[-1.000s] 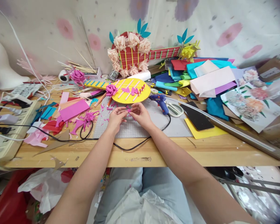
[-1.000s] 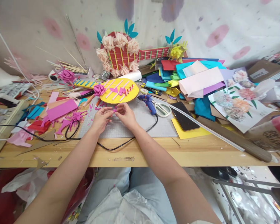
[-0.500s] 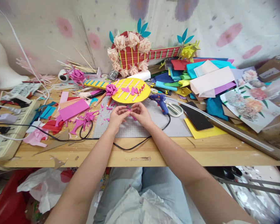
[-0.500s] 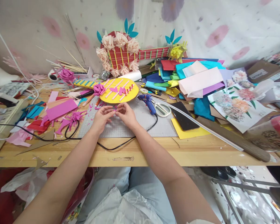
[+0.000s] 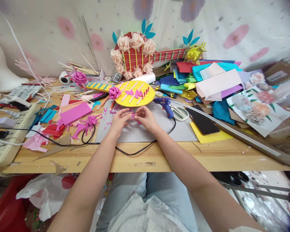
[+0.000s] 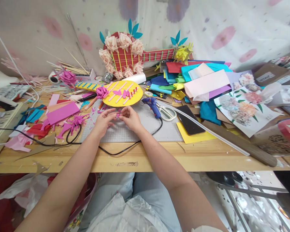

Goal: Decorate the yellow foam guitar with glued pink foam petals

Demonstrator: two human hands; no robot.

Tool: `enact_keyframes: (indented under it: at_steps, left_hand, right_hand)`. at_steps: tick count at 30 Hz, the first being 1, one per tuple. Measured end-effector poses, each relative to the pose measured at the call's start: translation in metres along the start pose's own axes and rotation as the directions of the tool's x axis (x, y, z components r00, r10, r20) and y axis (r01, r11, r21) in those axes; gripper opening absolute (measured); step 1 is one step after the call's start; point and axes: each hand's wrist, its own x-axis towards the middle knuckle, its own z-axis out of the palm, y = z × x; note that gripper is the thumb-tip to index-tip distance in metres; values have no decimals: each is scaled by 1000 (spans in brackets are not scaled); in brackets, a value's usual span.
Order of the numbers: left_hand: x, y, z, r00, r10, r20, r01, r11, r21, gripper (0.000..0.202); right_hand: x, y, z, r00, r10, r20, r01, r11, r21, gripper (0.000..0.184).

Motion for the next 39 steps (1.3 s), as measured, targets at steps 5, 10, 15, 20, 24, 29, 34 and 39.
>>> enact_keyframes:
  at_steps: [5, 10, 15, 20, 24, 29, 34, 39]
  left_hand:
    - [-2, -3, 2, 1000, 0, 0, 0, 1000, 31, 44]
    - [-1, -4, 1, 1000, 9, -6, -9, 999, 33, 48]
    - [0, -5, 2, 999, -10, -33, 11, 1000, 19, 46]
    - [0, -3, 2, 992, -86, -88, 84, 996, -20, 43]
    - [-1, 1, 3, 986, -124, -109, 118, 991, -59, 41]
    - [-3, 5, 3, 974, -221, -44, 212, 964, -159, 32]
    - [-3, 6, 3, 962, -274, 1, 268, 942, -204, 25]
    - [-3, 4, 3, 961, -275, -3, 269, 943, -196, 24]
  right_hand:
    - [-1, -2, 1, 999, 34, -15, -34, 999, -24, 36]
    - [-2, -2, 2, 997, 75, -12, -75, 997, -30, 37]
    - [-4, -4, -1, 996, 76, 37, -74, 996, -52, 36]
    - [-6, -4, -3, 996, -8, 86, 17, 995, -96, 32]
    - [-9, -7, -3, 990, -113, 82, 131, 959, -251, 24]
    - [-12, -14, -6, 939, -315, 140, 342, 796, -500, 7]
    - [-12, -17, -8, 879, -422, 221, 452, 594, -665, 8]
    - [-11, -15, -7, 857, -451, 250, 481, 522, -705, 12]
